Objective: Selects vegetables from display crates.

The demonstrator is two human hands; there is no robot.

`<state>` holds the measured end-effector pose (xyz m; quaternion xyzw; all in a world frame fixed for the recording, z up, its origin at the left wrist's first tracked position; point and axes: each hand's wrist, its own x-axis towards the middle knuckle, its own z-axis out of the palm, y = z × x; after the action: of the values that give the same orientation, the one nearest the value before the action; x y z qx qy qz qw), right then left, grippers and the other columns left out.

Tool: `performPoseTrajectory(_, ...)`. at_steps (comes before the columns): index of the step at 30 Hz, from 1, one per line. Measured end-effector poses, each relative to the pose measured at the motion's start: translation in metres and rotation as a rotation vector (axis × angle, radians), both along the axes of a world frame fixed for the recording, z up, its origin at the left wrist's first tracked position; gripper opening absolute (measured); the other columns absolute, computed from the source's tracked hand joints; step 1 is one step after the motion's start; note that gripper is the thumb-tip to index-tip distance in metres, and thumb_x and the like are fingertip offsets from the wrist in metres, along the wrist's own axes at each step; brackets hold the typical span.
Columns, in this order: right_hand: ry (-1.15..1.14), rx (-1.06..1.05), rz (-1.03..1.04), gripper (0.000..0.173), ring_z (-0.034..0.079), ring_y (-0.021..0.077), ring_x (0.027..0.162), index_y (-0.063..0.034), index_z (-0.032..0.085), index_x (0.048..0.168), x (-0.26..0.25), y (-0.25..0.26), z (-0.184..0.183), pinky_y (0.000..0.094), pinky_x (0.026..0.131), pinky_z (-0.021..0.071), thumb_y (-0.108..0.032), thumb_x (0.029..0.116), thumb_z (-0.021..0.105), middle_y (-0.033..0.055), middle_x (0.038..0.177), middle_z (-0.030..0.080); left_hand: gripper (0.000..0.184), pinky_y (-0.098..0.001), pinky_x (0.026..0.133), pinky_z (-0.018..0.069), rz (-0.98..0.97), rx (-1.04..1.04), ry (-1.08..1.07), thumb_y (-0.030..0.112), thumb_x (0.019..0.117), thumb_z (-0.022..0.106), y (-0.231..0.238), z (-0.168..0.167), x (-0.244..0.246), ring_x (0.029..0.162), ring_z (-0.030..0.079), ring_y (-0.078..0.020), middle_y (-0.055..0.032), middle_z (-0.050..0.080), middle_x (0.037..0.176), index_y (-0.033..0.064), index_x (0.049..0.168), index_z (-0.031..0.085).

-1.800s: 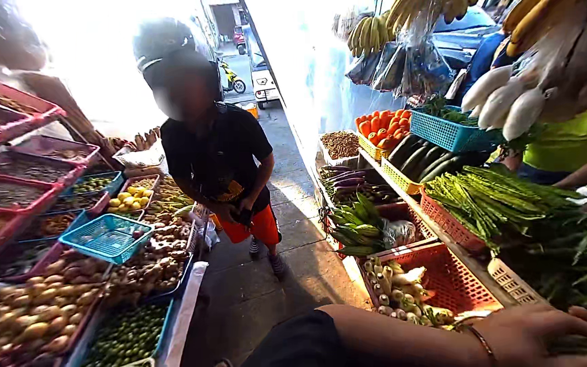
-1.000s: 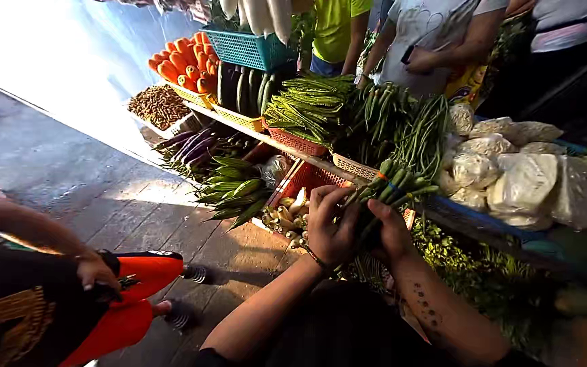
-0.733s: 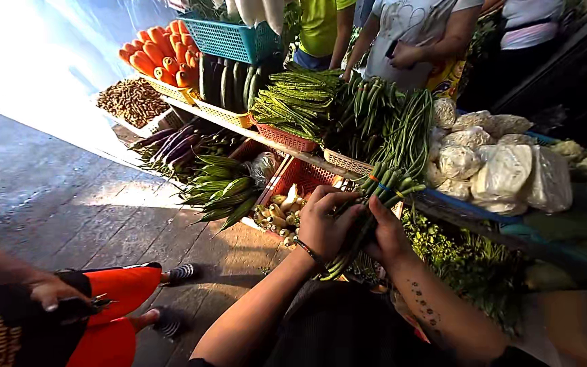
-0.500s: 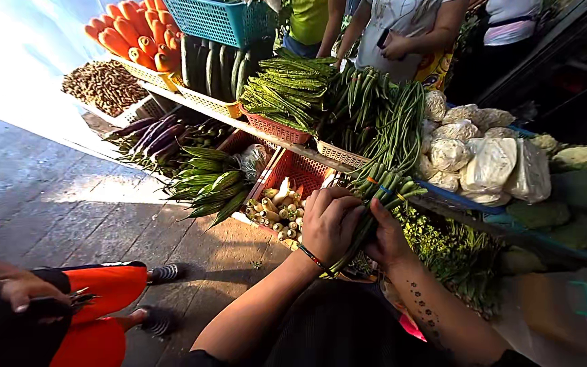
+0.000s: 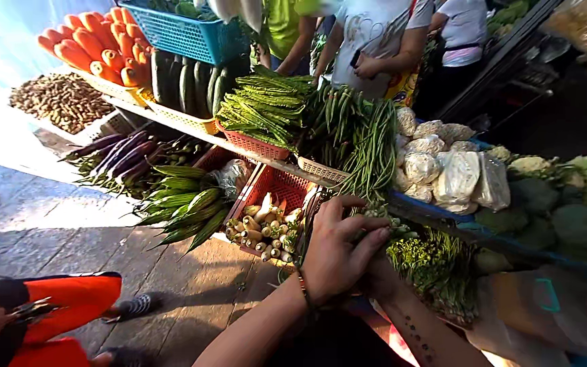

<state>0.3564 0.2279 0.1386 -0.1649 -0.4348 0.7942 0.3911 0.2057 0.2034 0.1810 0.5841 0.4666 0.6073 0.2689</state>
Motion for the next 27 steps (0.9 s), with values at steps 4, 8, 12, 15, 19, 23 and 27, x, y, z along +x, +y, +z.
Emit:
performPoseTrajectory(4, 0.183, -0.015, 0.116, 0.042, 0.073, 0.0201, 0.087, -0.0120, 0.064, 0.127, 0.006, 0.033, 0.033, 0.0418, 0.085, 0.0609, -0.028, 0.0897, 0.077, 0.0064, 0.097, 0.073, 0.116, -0.0396, 0.105, 0.0523, -0.653, -0.065, -0.323, 0.075, 0.0824, 0.066, 0.013, -0.057, -0.020, 0.130, 0.057, -0.0224, -0.0165, 0.042, 0.158, 0.0029, 0.161, 0.022)
performPoseTrajectory(8, 0.158, -0.034, -0.015, 0.044, 0.074, 0.0230, 0.077, -0.0100, 0.065, 0.120, 0.022, 0.122, 0.098, 0.0443, 0.076, 0.0648, -0.038, 0.0873, 0.077, 0.0081, 0.090, 0.073, 0.077, -0.0256, 0.096, 0.0560, -0.970, -0.232, -0.455, 0.069, 0.0771, 0.076, 0.014, -0.101, 0.002, 0.109, 0.068, -0.0019, 0.0078, 0.073, 0.121, 0.0207, 0.136, 0.063)
performPoseTrajectory(12, -0.015, -0.131, -0.195, 0.037, 0.072, 0.0211, 0.073, -0.0083, 0.058, 0.121, 0.028, 0.221, 0.117, 0.0402, 0.070, 0.0649, -0.036, 0.1072, 0.038, 0.0083, 0.085, 0.068, 0.068, -0.0298, 0.095, 0.0575, -1.102, -0.384, -0.516, 0.048, 0.0778, 0.087, 0.049, -0.115, 0.021, 0.104, 0.071, -0.0080, 0.0021, 0.075, 0.115, 0.0159, 0.133, 0.063)
performPoseTrajectory(15, -0.083, -0.095, -0.240, 0.036, 0.072, 0.0212, 0.077, -0.0077, 0.055, 0.128, 0.031, 0.299, 0.122, 0.0407, 0.071, 0.0648, -0.033, 0.1101, 0.037, 0.0086, 0.091, 0.069, 0.060, -0.0341, 0.095, 0.0584, -0.845, -0.508, -0.627, 0.030, 0.0795, 0.087, 0.070, -0.109, 0.035, 0.102, 0.072, -0.0111, 0.0011, 0.076, 0.113, 0.0141, 0.132, 0.062)
performPoseTrajectory(19, -0.120, 0.060, -0.231, 0.035, 0.072, 0.0190, 0.080, -0.0084, 0.059, 0.117, 0.027, 0.409, 0.129, 0.0376, 0.072, 0.0638, -0.035, 0.1097, 0.038, 0.0070, 0.093, 0.071, 0.052, -0.0406, 0.073, 0.0634, -0.618, -0.620, -0.751, 0.028, 0.0810, 0.079, 0.139, -0.055, 0.047, 0.077, 0.074, -0.0225, -0.0107, 0.075, 0.093, 0.0042, 0.123, 0.058)
performPoseTrajectory(23, -0.382, 0.067, -0.286, 0.067, 0.069, 0.0253, 0.108, -0.0152, 0.049, 0.145, 0.032, 0.501, 0.108, 0.0488, 0.090, 0.0597, -0.066, 0.1022, 0.039, 0.0115, 0.122, 0.069, 0.028, -0.0384, 0.063, 0.0620, -0.489, -0.785, -0.828, 0.024, 0.0953, 0.050, 0.237, -0.019, 0.062, 0.069, 0.071, -0.0237, -0.0148, 0.072, 0.089, 0.0032, 0.113, 0.058)
performPoseTrajectory(27, -0.818, -0.090, -0.325, 0.081, 0.051, 0.0375, 0.136, -0.0051, 0.042, 0.152, 0.043, 0.486, 0.044, 0.0579, 0.108, 0.0464, -0.058, 0.0943, 0.066, 0.0224, 0.151, 0.049, 0.032, -0.0381, 0.061, 0.0588, -0.298, -1.015, -0.792, 0.032, 0.1041, 0.045, 0.304, -0.046, 0.063, 0.068, 0.068, -0.0226, -0.0128, 0.070, 0.086, 0.0046, 0.105, 0.062)
